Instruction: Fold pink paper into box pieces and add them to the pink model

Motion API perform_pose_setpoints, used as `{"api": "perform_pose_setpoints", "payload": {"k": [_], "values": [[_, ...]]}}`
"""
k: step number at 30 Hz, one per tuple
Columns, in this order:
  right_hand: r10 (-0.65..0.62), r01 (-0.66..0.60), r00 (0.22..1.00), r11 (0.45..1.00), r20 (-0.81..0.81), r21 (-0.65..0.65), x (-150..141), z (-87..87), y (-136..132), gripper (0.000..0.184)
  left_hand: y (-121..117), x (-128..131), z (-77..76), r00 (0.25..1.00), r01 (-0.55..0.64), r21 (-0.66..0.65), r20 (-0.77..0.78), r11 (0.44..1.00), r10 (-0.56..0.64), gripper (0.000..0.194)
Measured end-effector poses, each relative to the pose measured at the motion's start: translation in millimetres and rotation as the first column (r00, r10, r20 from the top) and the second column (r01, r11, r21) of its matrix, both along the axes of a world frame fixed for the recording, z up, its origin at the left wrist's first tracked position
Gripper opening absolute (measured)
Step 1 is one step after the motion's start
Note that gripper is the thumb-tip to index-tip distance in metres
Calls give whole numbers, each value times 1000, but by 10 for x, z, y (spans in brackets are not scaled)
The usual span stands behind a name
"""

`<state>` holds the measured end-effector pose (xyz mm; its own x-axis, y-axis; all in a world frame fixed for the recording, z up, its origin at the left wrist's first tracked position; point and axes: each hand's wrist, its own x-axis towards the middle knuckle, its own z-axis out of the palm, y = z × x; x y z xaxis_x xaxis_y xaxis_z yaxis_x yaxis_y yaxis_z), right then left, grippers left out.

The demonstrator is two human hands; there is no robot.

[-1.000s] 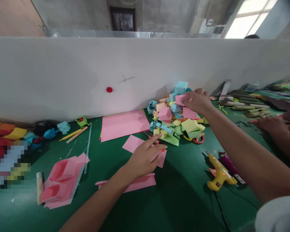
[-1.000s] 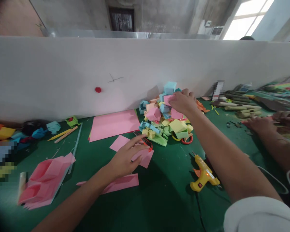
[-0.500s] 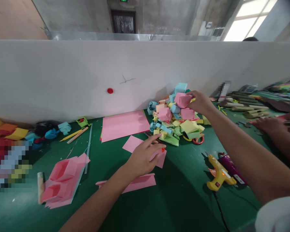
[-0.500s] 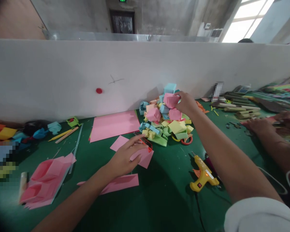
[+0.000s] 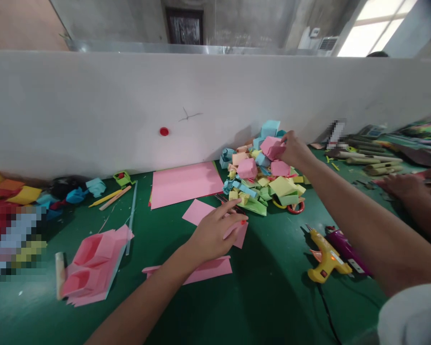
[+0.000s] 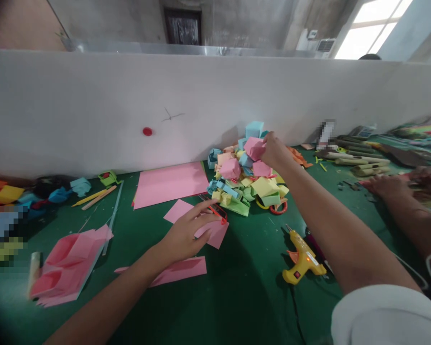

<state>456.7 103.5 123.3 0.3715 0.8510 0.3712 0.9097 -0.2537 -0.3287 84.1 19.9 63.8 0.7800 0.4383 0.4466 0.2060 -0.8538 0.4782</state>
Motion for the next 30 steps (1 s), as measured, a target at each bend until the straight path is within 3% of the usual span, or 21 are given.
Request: {"api": "perform_pose_setpoints", "payload": {"k": [11, 18, 25, 30], "values": [[-52, 60, 992, 996, 117, -66, -106, 9, 80, 42, -23, -11, -44, 1000, 2, 39, 1, 999, -2, 32], [96, -92, 963, 995, 250, -26, -108, 67, 17, 53, -26, -8, -41, 1000, 0, 46, -18, 999, 1, 31], [76, -92, 964, 994, 256, 51, -38, 101, 47, 37, -15, -35, -7, 1000, -10, 38, -1, 999, 10, 35], [73, -107, 959, 988, 275, 108, -62, 164, 13, 38, 0, -33, -20, 1000, -17, 51, 22, 999, 16, 32]]}}
